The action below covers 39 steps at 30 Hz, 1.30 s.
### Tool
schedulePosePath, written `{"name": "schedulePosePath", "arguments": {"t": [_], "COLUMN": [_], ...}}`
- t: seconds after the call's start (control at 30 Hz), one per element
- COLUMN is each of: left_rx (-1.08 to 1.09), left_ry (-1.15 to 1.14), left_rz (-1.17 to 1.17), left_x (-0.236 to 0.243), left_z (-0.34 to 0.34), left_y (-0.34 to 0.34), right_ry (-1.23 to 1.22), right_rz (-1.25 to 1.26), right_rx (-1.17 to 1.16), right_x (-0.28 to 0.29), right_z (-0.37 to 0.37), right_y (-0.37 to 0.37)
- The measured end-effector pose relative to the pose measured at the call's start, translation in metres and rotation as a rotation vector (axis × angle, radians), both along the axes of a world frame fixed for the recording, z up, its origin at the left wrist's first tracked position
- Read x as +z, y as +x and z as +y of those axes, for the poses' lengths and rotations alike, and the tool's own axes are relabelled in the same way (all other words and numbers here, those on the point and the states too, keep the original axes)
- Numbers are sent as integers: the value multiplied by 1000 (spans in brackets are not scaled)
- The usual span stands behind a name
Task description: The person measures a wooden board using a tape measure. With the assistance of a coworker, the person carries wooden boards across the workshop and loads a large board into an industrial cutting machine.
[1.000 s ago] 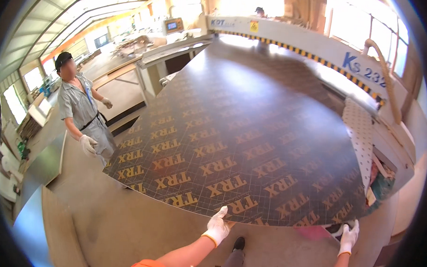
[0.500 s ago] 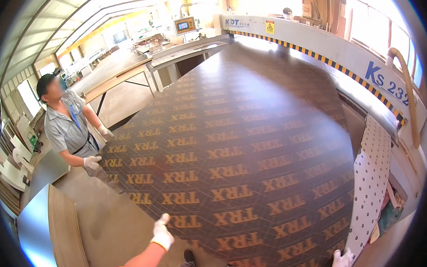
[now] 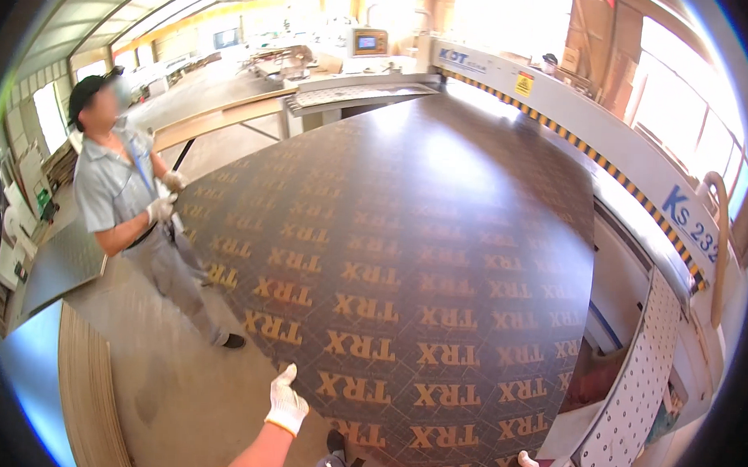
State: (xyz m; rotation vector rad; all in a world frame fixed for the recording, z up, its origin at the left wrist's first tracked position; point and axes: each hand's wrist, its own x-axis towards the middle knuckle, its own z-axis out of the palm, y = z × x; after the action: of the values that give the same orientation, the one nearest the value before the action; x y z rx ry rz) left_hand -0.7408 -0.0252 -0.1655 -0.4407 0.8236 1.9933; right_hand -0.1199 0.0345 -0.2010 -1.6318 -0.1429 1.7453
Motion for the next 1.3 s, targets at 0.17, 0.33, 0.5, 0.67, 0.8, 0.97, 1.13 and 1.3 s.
{"name": "schedulePosePath", "arguments": {"t": [0.17,0.33,0.5,0.67,0.8,0.97,1.13,1.3], "left_rx": [5,-60,28,247,183,436,503,138], "left_ry": [-110,-16,200,127,331,438,366,-89], "left_rz": [2,-16,25,237,-14,-33,16,367], "left_x": [0,26,52,49,2,-42,-70,-85], "left_z": [-1,-12,-29,-50,-72,-67,-8,139], "left_y": [-65,-82,-111,-126,-136,-133,-165,-143], "right_ry": [114,223,260,177,-122,-122,211,428], "right_rz": [57,159,301,579,563,680,507,122], "right_rx": [179,327,501,632,713,874,1139,945], "right_x": [42,130,137,86,13,10,19,-14], "right_z": [7,6,28,45,56,90,181,335], "right_y": [-144,-322,-440,-561,-635,-677,-620,-439]}}
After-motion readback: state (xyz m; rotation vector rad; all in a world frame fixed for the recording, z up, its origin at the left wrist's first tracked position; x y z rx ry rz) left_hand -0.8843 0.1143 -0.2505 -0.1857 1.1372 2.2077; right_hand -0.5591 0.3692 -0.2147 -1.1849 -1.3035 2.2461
